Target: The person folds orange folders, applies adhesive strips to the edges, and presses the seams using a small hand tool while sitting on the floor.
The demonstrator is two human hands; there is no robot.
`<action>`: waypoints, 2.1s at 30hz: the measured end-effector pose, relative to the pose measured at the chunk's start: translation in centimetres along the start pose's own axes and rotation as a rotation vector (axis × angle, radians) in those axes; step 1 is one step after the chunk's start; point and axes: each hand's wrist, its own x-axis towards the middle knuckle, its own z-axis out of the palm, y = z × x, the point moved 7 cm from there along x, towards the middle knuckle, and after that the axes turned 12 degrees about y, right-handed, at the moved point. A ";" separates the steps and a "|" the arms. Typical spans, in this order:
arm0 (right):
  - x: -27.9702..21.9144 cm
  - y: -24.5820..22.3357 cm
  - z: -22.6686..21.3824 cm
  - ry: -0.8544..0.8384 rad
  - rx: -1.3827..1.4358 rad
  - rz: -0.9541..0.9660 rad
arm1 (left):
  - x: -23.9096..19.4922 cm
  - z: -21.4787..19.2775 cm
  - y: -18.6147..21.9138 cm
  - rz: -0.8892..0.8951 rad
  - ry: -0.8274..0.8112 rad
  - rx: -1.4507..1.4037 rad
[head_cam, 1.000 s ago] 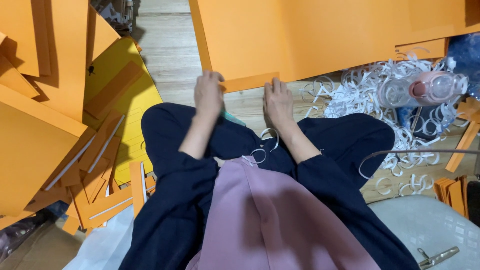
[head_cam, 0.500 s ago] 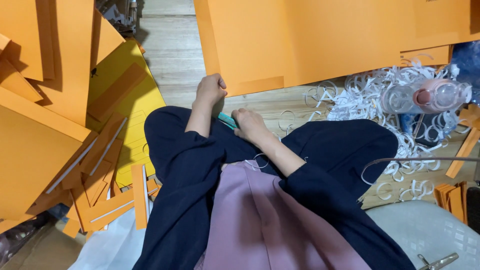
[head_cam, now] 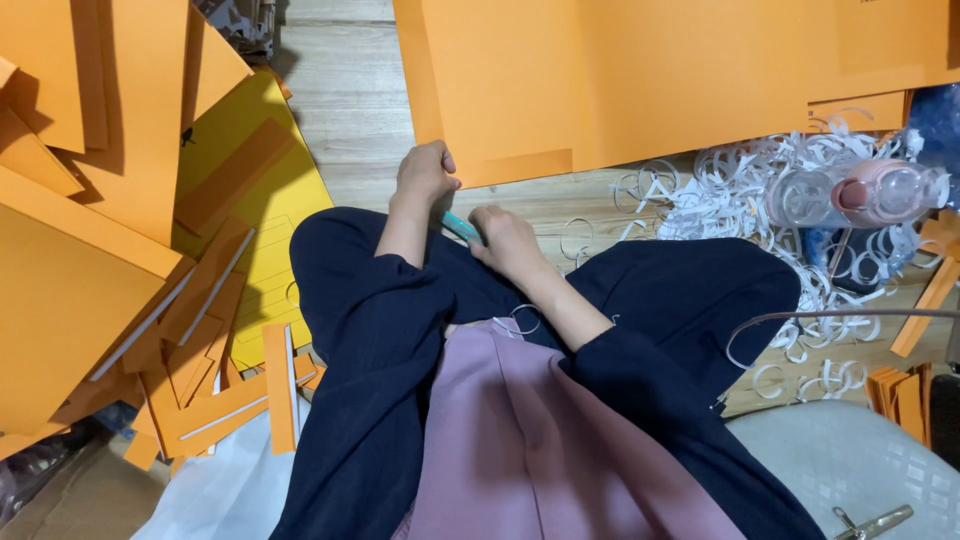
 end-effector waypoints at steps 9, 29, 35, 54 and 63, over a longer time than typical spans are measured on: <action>0.9 0.0 2.3 0.137 -0.222 -0.156 | 0.5 0.4 -0.5 -0.024 -0.031 0.009; -1.3 19.4 -17.1 0.331 -0.269 0.397 | 0.3 -0.1 -0.2 -0.044 -0.010 -0.023; 2.5 14.9 -11.7 0.156 -0.204 0.323 | 0.5 0.5 -0.5 -0.053 0.006 -0.024; 2.8 1.2 -1.5 -0.265 -0.044 -0.049 | 0.5 0.8 -1.2 -0.014 0.012 -0.052; -2.6 1.4 1.7 -0.372 -0.197 -0.026 | 0.1 0.9 -1.1 -0.023 0.020 -0.052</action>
